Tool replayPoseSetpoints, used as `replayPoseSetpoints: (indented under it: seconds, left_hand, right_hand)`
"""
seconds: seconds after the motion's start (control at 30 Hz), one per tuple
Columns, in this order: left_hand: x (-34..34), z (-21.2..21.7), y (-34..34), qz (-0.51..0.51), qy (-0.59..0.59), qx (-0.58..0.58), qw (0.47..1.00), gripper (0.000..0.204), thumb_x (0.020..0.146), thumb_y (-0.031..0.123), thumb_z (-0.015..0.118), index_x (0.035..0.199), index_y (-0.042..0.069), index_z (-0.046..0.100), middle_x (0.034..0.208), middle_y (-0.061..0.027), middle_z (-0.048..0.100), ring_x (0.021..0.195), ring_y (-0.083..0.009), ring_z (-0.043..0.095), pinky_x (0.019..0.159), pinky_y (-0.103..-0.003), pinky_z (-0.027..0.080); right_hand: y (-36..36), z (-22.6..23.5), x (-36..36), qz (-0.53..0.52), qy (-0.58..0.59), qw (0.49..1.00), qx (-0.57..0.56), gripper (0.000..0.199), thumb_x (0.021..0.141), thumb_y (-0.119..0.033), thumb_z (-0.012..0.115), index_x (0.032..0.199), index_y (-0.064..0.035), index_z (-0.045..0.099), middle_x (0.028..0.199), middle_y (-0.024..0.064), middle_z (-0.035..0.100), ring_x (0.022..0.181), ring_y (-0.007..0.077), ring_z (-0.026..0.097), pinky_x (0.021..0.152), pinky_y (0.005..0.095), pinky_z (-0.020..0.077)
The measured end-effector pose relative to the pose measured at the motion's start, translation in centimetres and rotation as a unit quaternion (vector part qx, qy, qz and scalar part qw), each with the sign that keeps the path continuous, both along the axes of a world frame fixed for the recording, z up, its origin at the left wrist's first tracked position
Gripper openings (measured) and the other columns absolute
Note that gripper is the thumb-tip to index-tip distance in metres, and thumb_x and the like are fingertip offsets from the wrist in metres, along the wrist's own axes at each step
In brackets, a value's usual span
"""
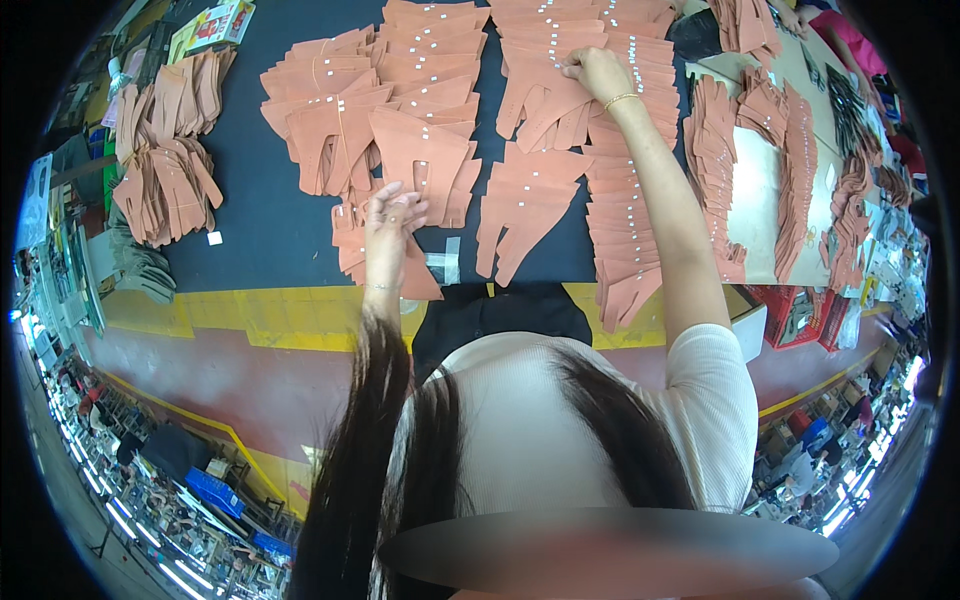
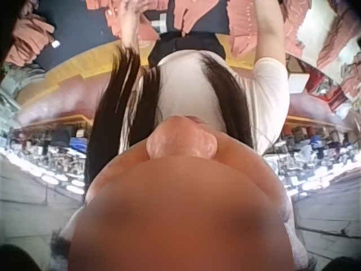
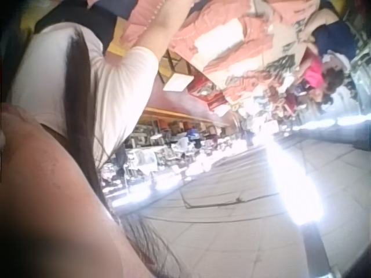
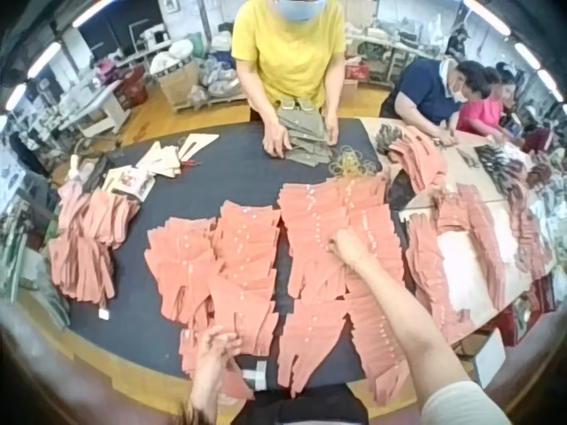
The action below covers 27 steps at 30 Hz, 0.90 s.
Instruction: The person sorts and stacks pre-cut pink fabric pieces on a large table. They pick up pieces, align them, and place them into neat piles, occasionally adjusting the arrangement of the stacks.
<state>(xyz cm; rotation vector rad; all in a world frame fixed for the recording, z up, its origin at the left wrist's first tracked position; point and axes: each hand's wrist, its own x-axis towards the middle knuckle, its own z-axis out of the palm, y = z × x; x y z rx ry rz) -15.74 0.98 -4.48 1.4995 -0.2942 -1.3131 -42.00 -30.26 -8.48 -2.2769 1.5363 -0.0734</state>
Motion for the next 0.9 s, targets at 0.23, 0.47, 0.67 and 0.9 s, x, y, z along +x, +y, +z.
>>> replayPoseSetpoints:
  seconds: [0.23,0.47,0.67,0.9]
  left_hand:
    - [2.5,-2.1,0.5,0.056,-0.021,0.027,0.998,0.031,0.097,0.017,0.053,0.124,0.006,0.045,0.107,-0.0096,0.061,0.095,-0.0182,0.063,0.078,-0.030,0.051]
    - [3.6,-4.9,-1.1,0.052,-0.139,0.053,0.988,0.036,0.092,0.013,0.059,0.124,0.001,0.049,0.102,-0.0065,0.061,0.090,-0.0122,0.060,0.076,-0.025,0.048]
    - [5.1,-8.5,-3.4,0.031,-0.248,0.040,0.967,0.044,0.085,0.013,0.067,0.121,-0.007,0.054,0.093,-0.0067,0.064,0.083,-0.0113,0.058,0.074,-0.025,0.048]
    - [5.7,-10.4,-4.6,-0.006,-0.300,0.038,0.953,0.047,0.081,0.023,0.073,0.115,-0.006,0.060,0.093,-0.0119,0.067,0.082,-0.0162,0.062,0.073,-0.030,0.050]
  right_hand:
    - [-0.2,0.5,0.4,-0.007,0.016,0.999,0.027,0.021,0.080,-0.029,0.071,0.095,-0.0140,0.073,0.091,0.0108,0.071,0.092,0.0300,0.066,0.080,0.0420,0.0513]
    - [-0.2,0.6,0.9,0.007,0.048,0.999,0.004,0.023,0.079,-0.028,0.072,0.095,-0.0114,0.070,0.089,0.0107,0.070,0.090,0.0299,0.066,0.079,0.0417,0.0511]
    - [3.8,0.9,3.0,0.061,0.042,0.972,-0.222,0.022,0.078,-0.021,0.070,0.097,-0.0130,0.065,0.097,0.0071,0.061,0.101,0.0282,0.058,0.082,0.0439,0.0471]
    - [11.7,0.5,0.9,-0.007,-0.122,0.992,0.022,0.011,0.081,-0.010,0.066,0.091,-0.0053,0.064,0.089,0.0133,0.062,0.080,0.0316,0.063,0.073,0.0404,0.0506]
